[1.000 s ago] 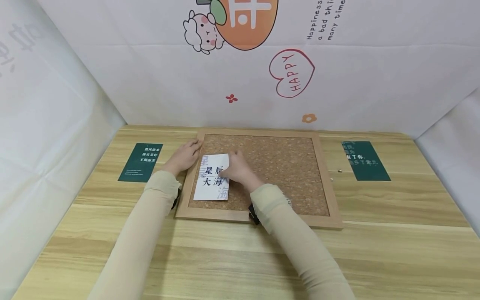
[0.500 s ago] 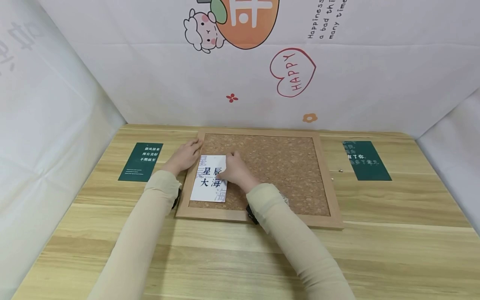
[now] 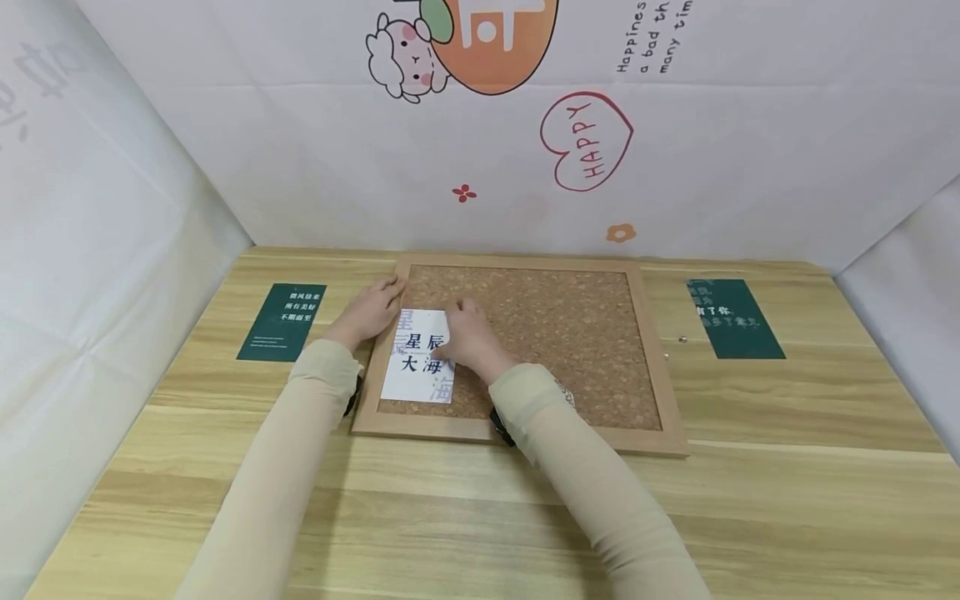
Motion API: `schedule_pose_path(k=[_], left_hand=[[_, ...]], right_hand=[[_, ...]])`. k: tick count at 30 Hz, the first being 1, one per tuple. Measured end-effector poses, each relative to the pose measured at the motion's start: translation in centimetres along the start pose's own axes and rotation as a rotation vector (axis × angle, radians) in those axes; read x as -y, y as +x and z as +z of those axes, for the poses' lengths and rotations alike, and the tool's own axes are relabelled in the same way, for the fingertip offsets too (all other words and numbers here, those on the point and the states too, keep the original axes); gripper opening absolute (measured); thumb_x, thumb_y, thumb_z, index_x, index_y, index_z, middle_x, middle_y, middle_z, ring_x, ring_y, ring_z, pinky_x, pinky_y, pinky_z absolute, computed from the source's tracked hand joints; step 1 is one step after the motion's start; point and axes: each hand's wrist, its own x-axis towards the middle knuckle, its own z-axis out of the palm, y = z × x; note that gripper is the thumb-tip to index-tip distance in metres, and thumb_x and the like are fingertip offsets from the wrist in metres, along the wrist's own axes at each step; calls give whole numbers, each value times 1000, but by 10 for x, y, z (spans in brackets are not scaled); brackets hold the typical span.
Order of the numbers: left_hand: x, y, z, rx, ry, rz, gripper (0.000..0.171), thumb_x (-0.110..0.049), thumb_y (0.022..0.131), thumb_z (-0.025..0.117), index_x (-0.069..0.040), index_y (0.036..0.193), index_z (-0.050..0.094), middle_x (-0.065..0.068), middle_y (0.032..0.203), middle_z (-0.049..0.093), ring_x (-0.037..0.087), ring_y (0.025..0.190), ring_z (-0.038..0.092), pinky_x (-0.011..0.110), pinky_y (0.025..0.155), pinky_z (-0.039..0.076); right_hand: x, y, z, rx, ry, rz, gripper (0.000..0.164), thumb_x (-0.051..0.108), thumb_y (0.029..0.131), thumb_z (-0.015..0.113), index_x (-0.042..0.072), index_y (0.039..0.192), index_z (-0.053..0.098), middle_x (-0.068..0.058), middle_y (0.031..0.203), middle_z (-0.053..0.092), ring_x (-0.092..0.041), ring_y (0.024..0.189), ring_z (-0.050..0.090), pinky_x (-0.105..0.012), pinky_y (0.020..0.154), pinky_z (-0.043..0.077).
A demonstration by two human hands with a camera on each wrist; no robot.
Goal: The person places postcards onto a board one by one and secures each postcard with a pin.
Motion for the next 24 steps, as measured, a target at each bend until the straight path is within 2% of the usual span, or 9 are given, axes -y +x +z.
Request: schedule_pose_path(k=[6, 11, 15, 19, 24], left_hand=[[1, 0, 0, -2, 7, 6, 51, -31, 105, 24, -15, 153, 21, 6, 162, 13, 39, 146, 19, 53, 120, 14], [0, 0, 0, -5, -1, 9, 51, -30, 105, 25, -15, 153, 23, 6, 162, 14, 40, 146, 20, 53, 120, 15], [0, 0, -1, -10, 6, 16, 50, -29, 105, 25, -15, 153, 23, 7, 162, 15, 40, 146, 21, 54, 120, 16], [1, 0, 0, -10, 12, 15, 50, -30, 105, 25, -15, 153, 24, 7, 162, 15, 40, 146, 21, 55, 119, 16], [0, -1, 0, -6, 11, 8, 50, -30, 105, 25, -16, 153, 23, 6, 162, 15, 39, 146, 20, 54, 120, 16]], right_hand=[[-3, 1, -2, 25, -139, -112, 77, 34, 80, 76, 0, 141, 44, -18, 149, 39, -35, 137, 38, -45, 116, 31], [-5, -2, -6, 72, -222, -189, 70, 39, 84, 71, -1, 137, 48, -20, 150, 38, -36, 136, 41, -46, 115, 33], [-6, -6, -8, 136, -246, -208, 88, 51, 83, 68, -2, 145, 36, -21, 155, 27, -38, 141, 33, -47, 117, 28], [-6, -10, -9, 219, -267, -185, 107, 63, 77, 67, 0, 151, 20, -18, 160, 12, -36, 147, 19, -46, 120, 22], [-7, -14, -7, 247, -297, -173, 111, 64, 78, 65, 2, 153, 13, -17, 162, 3, -33, 150, 8, -46, 122, 17]])
